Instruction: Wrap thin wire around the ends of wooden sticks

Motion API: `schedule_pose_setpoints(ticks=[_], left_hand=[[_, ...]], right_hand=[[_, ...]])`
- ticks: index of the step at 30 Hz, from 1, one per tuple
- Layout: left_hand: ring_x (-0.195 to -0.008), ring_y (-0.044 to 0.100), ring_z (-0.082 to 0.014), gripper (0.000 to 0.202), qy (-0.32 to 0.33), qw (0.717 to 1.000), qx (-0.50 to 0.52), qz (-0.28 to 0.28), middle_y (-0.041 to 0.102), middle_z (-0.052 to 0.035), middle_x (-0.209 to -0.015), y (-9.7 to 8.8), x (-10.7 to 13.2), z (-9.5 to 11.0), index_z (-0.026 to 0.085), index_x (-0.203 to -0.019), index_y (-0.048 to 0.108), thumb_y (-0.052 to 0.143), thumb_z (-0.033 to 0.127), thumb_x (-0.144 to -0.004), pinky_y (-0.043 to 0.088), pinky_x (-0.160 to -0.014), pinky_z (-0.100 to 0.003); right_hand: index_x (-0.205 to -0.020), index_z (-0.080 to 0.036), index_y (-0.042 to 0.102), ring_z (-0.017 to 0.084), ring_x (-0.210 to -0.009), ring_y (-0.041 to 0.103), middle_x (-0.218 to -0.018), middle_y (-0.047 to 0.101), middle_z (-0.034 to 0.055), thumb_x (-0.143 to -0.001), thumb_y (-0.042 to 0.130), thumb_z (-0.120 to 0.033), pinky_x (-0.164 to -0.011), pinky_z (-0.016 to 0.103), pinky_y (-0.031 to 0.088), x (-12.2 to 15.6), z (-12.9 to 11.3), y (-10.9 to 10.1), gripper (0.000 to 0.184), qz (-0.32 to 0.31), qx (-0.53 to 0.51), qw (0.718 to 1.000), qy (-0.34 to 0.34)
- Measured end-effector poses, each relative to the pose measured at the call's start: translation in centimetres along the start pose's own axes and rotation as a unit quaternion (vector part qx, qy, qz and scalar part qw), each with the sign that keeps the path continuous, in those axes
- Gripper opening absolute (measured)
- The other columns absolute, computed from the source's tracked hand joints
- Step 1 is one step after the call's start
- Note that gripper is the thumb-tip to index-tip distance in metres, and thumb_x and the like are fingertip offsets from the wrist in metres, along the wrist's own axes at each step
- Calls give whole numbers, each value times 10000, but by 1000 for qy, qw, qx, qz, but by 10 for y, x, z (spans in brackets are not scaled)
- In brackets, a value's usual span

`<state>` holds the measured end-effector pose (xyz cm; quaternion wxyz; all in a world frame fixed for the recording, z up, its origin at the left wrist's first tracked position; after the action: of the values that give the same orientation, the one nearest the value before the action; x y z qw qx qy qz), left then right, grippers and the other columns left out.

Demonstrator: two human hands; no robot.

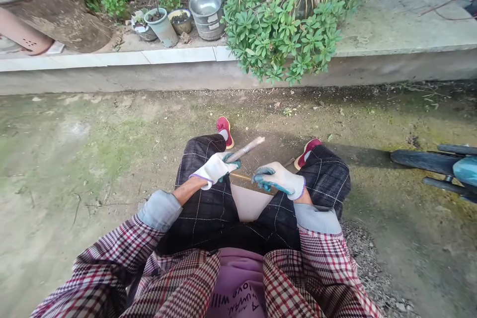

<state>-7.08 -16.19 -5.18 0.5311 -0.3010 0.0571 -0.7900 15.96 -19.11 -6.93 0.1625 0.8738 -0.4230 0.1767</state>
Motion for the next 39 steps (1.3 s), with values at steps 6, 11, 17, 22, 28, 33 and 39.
schedule_pose_setpoints(ticks=[6, 11, 17, 22, 28, 33, 39], left_hand=[[-948, 725, -256, 286, 44, 905, -405, -125, 762, -73, -1005, 18, 10, 9, 233, -1127, 731, 653, 371, -890, 524, -799, -302], [-926, 720, -266, 278, 56, 896, -415, -147, 766, -85, -988, 15, 17, 13, 226, -1118, 748, 673, 334, -872, 494, -757, -303], [-574, 508, -119, 104, 65, 960, -158, -220, 587, 24, -631, 10, 25, 17, 185, -776, 685, 712, 284, -793, 353, -550, -238], [-429, 371, -67, 248, -43, 988, 42, -139, 462, 70, -592, 2, 21, 17, 173, -919, 658, 693, 395, -816, 270, -404, -210], [-406, 357, -69, 205, -79, 994, 58, -55, 431, 81, -552, 8, 6, 2, 162, -938, 666, 684, 345, -846, 279, -398, -214], [-624, 572, -125, 153, -8, 990, -130, -51, 647, -7, -714, 20, -2, -1, 131, -920, 722, 689, 260, -846, 425, -591, -224], [-931, 717, -246, 263, 20, 926, -349, -144, 764, -118, -1022, 31, -1, 3, 146, -1067, 743, 658, 306, -877, 514, -809, -292]], right_hand=[[-834, -122, 733, 91, -469, 492, -601, 608, 5, -704, 807, -537, -441, 225, 396, 12, 4, -19, 441, 120, -17, 992, -22], [-790, -139, 739, 95, -473, 447, -596, 605, 5, -701, 761, -478, -420, 232, 323, 10, 4, -22, 351, 191, 41, 981, -13], [-661, -175, 687, 159, -634, 588, -684, 675, 40, -645, 784, -455, -572, 271, 479, 5, -3, -20, 297, 192, 37, 979, -51], [-718, -150, 717, 107, -479, 504, -599, 636, 18, -653, 802, -502, -471, 251, 429, 0, 4, -18, 368, 216, -22, 976, -20], [-800, -138, 760, 120, -515, 576, -675, 691, 38, -683, 819, -522, -498, 249, 481, -7, 7, -8, 406, 116, -4, 993, -29], [-842, -144, 769, 129, -542, 583, -688, 698, 35, -715, 791, -520, -520, 254, 492, -3, 6, -6, 398, 92, 35, 995, -28], [-749, -162, 727, 127, -547, 517, -614, 635, 10, -757, 735, -461, -503, 251, 409, 4, 2, -15, 298, 188, 109, 975, -46]])
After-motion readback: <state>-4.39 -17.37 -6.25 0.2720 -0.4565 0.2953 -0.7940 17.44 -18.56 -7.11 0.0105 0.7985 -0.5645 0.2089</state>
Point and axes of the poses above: each hand's wrist, its own x-axis away from the middle knuckle, its own y-axis out of the palm, z = x × y, the point moved 3 cm from there along -x, towards the middle knuckle
